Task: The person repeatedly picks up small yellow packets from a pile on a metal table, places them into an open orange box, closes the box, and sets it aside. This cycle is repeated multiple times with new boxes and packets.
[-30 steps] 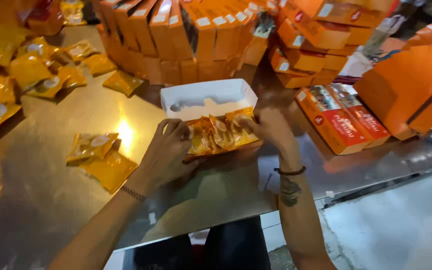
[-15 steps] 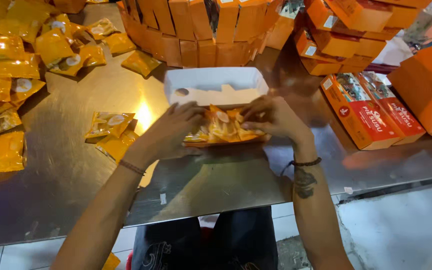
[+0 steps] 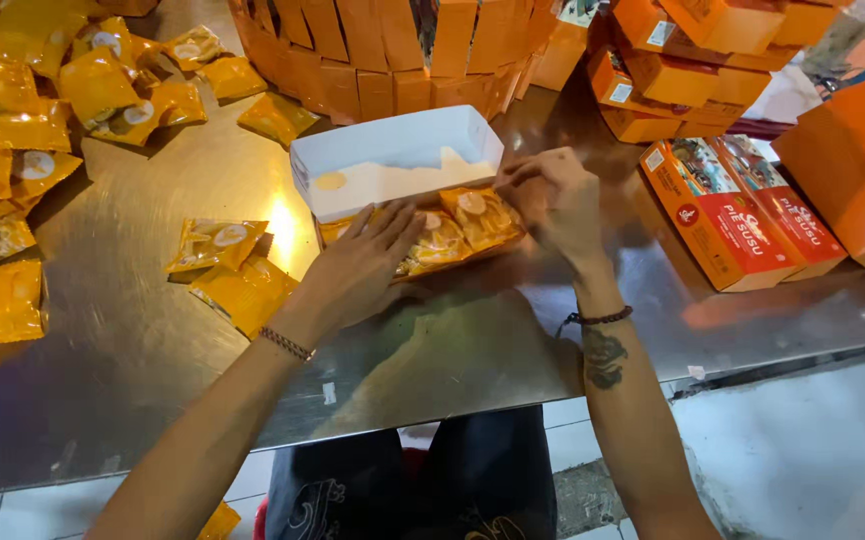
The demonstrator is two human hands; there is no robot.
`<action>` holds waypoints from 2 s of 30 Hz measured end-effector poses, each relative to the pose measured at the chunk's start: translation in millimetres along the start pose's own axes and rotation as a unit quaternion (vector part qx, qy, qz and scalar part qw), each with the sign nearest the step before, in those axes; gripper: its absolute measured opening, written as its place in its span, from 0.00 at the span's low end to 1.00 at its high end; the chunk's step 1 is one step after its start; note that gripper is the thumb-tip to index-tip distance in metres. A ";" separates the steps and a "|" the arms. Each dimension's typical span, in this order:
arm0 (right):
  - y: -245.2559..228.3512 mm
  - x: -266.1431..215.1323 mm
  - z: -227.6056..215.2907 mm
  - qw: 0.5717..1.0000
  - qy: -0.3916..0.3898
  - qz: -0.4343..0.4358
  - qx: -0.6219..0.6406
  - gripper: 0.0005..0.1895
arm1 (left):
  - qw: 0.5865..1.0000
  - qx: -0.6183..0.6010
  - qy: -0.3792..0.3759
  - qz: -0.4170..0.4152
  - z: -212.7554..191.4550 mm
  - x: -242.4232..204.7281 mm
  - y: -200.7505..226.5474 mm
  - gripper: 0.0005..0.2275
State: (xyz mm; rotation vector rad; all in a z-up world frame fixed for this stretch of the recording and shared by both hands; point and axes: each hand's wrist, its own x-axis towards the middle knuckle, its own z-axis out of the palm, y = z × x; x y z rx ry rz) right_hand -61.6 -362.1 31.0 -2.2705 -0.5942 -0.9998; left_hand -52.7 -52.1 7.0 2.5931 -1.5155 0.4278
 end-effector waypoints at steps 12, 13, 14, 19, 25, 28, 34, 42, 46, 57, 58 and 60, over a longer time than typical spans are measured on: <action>-36.0 -6.4 53.1 0.969 -0.177 -0.167 -0.036 0.09 | 0.996 -0.049 0.025 -0.075 8.3 -5.0 -17.6 0.27; -37.0 -8.7 59.2 0.969 -0.178 -0.169 -0.036 0.09 | 0.995 -0.049 0.027 -0.077 11.7 -3.8 -21.3 0.27; -37.8 -11.2 65.1 0.974 -0.128 -0.180 -0.058 0.06 | 0.993 -0.069 0.050 -0.077 15.2 -2.5 -25.0 0.27; -54.9 -7.4 65.5 0.975 0.006 -0.196 -0.102 0.05 | 0.986 0.023 0.098 -0.134 9.4 -3.1 -14.1 0.25; -61.3 -8.8 66.6 0.973 -0.104 -0.206 -0.008 0.08 | 0.932 -0.153 0.275 -0.181 37.6 3.5 -36.8 0.21; -38.4 -6.4 59.8 0.994 -0.021 -0.103 -0.020 0.10 | 0.895 -0.202 0.344 -0.200 1.9 -5.7 -45.8 0.16; 3.7 -9.9 48.1 0.941 0.096 0.269 0.183 0.36 | 0.672 -0.572 0.221 -0.416 -28.5 -11.0 -31.3 0.33; -41.1 48.0 21.9 0.815 -0.054 0.508 0.274 0.54 | 0.669 -0.591 0.195 -0.407 -41.1 -2.1 -77.5 0.25; 40.2 36.2 19.7 0.911 -0.124 0.309 0.244 0.31 | 0.758 -0.539 0.201 -0.307 -40.6 -11.3 -109.1 0.20; 16.4 41.6 -42.2 0.899 -0.420 0.035 0.118 0.42 | 0.975 -0.208 -0.042 -0.064 -23.1 -38.6 -115.4 0.28; 8.6 44.3 -38.7 0.897 -0.424 0.037 0.121 0.42 | 0.974 -0.212 -0.044 -0.068 -26.4 -39.0 -109.2 0.28; -7.8 47.5 -35.1 0.876 -0.473 0.007 0.097 0.33 | 0.982 -0.171 -0.070 -0.034 -32.3 -37.7 -95.7 0.37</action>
